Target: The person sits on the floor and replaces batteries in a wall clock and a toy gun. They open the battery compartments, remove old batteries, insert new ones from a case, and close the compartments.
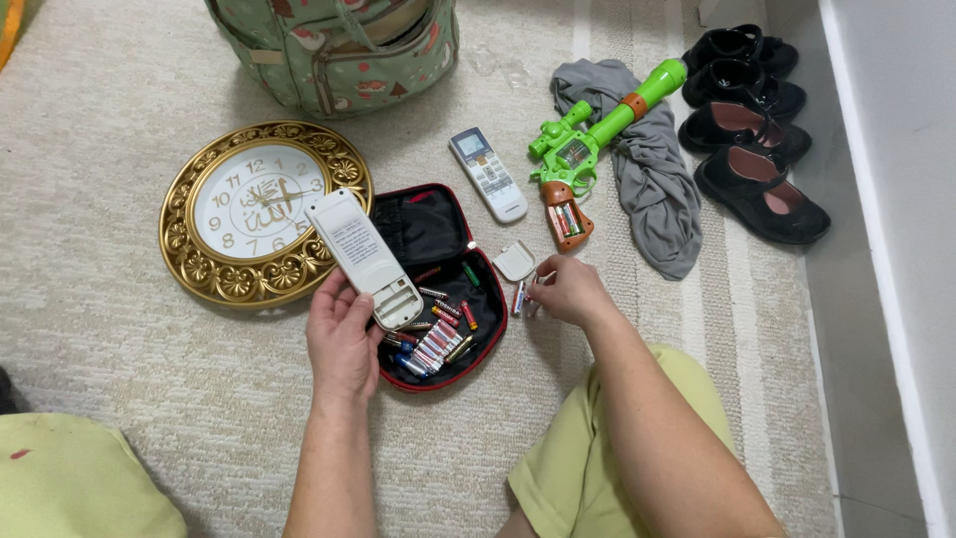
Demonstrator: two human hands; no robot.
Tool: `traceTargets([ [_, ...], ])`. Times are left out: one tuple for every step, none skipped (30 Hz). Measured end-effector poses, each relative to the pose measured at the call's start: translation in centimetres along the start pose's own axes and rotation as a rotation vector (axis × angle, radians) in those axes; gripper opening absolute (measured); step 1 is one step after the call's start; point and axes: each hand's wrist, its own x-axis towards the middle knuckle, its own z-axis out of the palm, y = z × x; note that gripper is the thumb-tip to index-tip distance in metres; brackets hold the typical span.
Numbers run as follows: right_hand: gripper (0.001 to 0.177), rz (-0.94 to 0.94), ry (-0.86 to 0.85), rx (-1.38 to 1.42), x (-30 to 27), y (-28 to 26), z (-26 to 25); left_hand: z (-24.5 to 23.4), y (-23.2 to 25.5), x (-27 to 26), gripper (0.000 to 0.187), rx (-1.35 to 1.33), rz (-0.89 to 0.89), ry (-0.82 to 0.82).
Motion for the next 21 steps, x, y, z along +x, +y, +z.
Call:
traceTargets([
  [0.044,-0.022,0.007,-0.036,-0.3,-0.4,-0.3,-0.2,0.2,0.0,0.046,-0.010,0.005,0.014],
  [0.046,-0.044,0.014,-0.072,-0.7,-0.8,-0.5,-0.4,0.4,0.0,0.046,-0.021,0.010,0.028],
  [0.044,-0.068,0.049,-0.082,-1.1,-1.2,-0.7,-0.6,0.5,0.1,0.047,-0.031,0.015,0.043],
  [0.043,-0.093,0.084,-0.091,-1.6,-1.6,-0.9,-0.9,0.6,0.1,0.047,-0.048,0.031,0.044],
  [0.041,-0.116,0.120,-0.101,-2.1,-2.1,-1.0,-1.1,0.7,0.2,0.046,-0.065,0.047,0.043],
  [0.039,-0.142,0.141,-0.066,-2.6,-2.6,-1.0,-1.3,0.7,0.3,0.046,-0.082,0.062,0.042],
  [0.037,-0.168,0.162,-0.031,-3.0,-3.1,-0.9,-1.6,0.6,0.5,0.047,-0.101,0.074,0.035],
  [0.035,-0.194,0.183,0.004,-3.4,-3.6,-0.7,-1.8,0.6,0.6,0.047,-0.121,0.087,0.029],
  [0.033,-0.259,0.199,0.013,-3.8,-4.1,-0.3,-2.0,0.5,0.7,0.047,-0.139,0.098,0.024],
  [0.031,-0.323,0.215,0.022,-4.2,-4.5,0.1,-2.2,0.3,0.7,0.048,-0.140,0.100,0.031],
  [0.029,-0.387,0.234,0.031,-4.5,-4.9,0.5,-2.3,0.2,0.8,0.049,-0.142,0.102,0.037],
  [0.027,-0.436,0.223,0.022,-4.8,-5.3,1.1,-2.5,0.1,0.9,0.050,-0.144,0.103,0.043],
  [0.025,-0.486,0.212,0.014,-5.1,-5.7,1.8,-2.6,0.0,1.0,0.049,-0.151,0.102,0.045],
  [0.023,-0.535,0.202,0.005,-5.4,-6.0,2.3,-2.7,0.0,1.0,0.049,-0.157,0.102,0.048],
  [0.022,-0.574,0.170,0.007,-5.7,-6.1,2.8,-2.8,0.0,1.0,0.049,-0.164,0.101,0.052],
  [0.022,-0.612,0.137,0.010,-5.8,-6.3,3.3,-2.8,0.0,1.0,0.049,-0.166,0.104,0.057],
  [0.021,-0.651,0.104,0.012,-5.9,-6.4,3.7,-2.9,0.1,1.1,0.048,-0.167,0.107,0.063],
  [0.021,-0.640,0.069,-0.030,-5.9,-6.4,3.8,-2.9,0.2,1.1,0.048,-0.169,0.111,0.069],
  [0.022,-0.629,0.034,-0.072,-5.9,-6.4,4.0,-3.0,0.3,1.0,0.048,-0.162,0.105,0.082],
  [0.023,-0.618,0.000,-0.115,-5.8,-6.5,4.1,-3.1,0.5,1.0,0.048,-0.155,0.098,0.096],
  [0.022,-0.618,-0.020,-0.128,-5.8,-6.4,4.2,-3.1,0.6,0.9,0.048,-0.149,0.091,0.108],
])
